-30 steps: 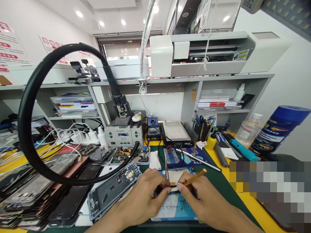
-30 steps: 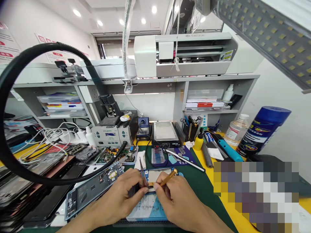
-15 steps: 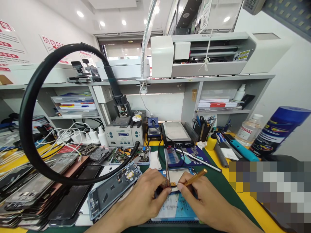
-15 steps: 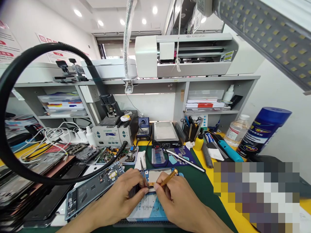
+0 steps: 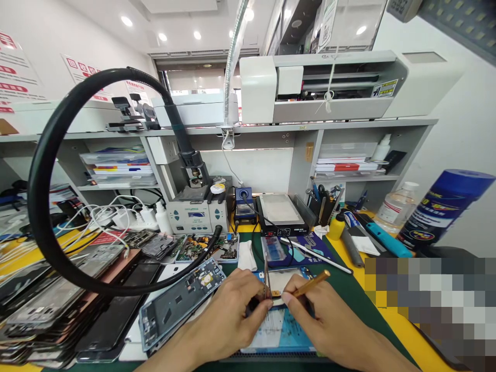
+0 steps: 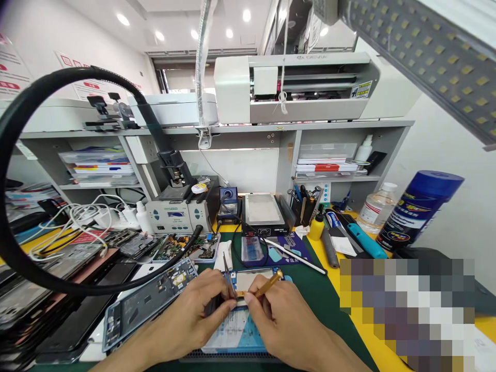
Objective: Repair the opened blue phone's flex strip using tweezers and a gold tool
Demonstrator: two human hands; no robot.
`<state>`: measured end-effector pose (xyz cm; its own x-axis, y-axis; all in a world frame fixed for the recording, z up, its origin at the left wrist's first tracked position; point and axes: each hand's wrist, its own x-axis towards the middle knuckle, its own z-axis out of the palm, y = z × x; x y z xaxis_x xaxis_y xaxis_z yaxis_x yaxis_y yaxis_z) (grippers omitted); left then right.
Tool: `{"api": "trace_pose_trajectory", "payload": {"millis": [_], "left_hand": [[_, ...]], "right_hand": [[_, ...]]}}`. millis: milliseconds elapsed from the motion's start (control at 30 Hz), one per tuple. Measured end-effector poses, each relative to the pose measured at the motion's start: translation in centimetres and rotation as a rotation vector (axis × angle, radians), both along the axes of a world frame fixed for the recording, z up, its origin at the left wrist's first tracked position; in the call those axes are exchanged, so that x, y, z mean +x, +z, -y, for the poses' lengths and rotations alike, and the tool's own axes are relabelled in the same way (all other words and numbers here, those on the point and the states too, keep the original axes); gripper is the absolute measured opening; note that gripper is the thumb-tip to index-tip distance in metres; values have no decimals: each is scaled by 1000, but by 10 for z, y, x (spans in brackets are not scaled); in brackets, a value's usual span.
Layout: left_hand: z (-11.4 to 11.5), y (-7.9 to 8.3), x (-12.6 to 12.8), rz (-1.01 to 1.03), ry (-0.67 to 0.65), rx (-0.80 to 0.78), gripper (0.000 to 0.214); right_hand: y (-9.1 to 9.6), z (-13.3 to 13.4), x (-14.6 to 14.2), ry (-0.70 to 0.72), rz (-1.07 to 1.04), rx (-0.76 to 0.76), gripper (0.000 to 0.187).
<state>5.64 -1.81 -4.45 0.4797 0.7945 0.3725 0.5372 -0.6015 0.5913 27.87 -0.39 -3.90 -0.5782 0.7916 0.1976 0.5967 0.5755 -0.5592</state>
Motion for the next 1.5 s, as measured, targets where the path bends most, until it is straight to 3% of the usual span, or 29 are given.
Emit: {"api": "trace_pose_trajectory", "payload": {"millis": [1500], "left_hand": [[1, 3, -1, 7, -10, 3, 11]], "right_hand": [[3, 3, 0, 8, -3, -2, 31]]}}
